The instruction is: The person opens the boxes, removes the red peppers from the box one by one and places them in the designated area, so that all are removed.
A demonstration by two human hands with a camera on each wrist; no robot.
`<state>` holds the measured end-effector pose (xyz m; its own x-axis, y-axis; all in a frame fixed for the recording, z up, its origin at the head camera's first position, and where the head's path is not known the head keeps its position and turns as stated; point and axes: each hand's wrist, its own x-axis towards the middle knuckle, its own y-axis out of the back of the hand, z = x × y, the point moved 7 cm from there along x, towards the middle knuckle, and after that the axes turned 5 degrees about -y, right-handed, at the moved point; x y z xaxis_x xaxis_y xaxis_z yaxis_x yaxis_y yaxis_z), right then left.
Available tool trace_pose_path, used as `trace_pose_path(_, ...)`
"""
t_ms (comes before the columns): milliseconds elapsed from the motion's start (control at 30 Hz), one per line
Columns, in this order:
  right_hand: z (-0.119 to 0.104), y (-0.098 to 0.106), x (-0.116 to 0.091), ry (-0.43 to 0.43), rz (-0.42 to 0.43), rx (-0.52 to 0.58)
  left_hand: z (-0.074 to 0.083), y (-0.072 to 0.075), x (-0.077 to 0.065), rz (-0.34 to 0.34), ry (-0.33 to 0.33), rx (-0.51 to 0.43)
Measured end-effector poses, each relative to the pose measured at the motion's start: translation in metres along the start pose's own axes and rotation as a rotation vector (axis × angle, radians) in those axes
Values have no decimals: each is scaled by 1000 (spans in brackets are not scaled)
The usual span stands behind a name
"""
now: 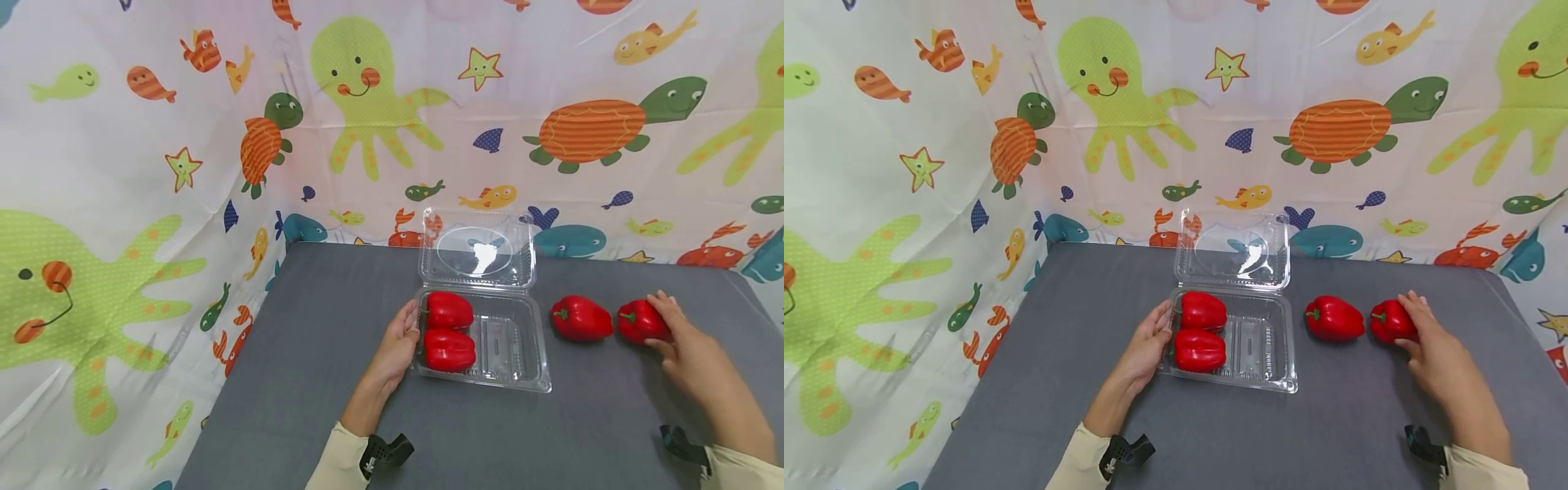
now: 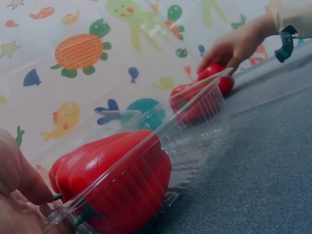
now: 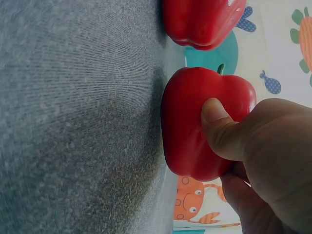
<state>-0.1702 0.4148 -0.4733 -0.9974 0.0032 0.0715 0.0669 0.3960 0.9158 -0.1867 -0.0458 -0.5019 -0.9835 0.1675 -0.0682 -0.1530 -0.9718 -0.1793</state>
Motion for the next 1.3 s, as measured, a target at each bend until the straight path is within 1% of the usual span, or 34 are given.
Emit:
trace_pose_path(167, 1, -4, 2, 1, 2, 3, 0, 0, 0, 5, -5, -4)
trace_pose_path(267, 1, -4, 2, 22, 14, 15, 0, 0, 0, 3, -3, -8)
trace_pose_path(433, 3, -1, 4, 58, -7, 39, 0, 1, -2, 7, 0, -16)
trace_pose_path(567, 5, 1, 6, 54, -32, 35, 1, 3, -3, 10, -4, -10)
trace_pose_path(667, 7, 1, 7, 27, -47, 15, 0, 3, -3, 6, -1, -3)
trace_pose_path(867, 14, 1, 5, -81, -67, -15, 0, 0, -1, -6, -9, -3)
trace_pose_path(1000, 11, 2, 3, -114, -56, -20, -2, -1, -1, -3, 2, -4)
trace_pose_path(1067, 6, 4, 1, -127, -49, -18, -3, -1, -1, -4, 9, -3)
trace_pose_path(1133, -5, 8, -1, -134, -33, -20, -3, -1, -1, -8, 9, -5)
trace_pose_path(1200, -22, 12, -2, -120, -10, -9, -3, -1, -1, -9, 5, -9)
trace_pose_path(1300, -58, 16, -2, -49, 17, 21, -1, 1, -1, -2, -2, -13)
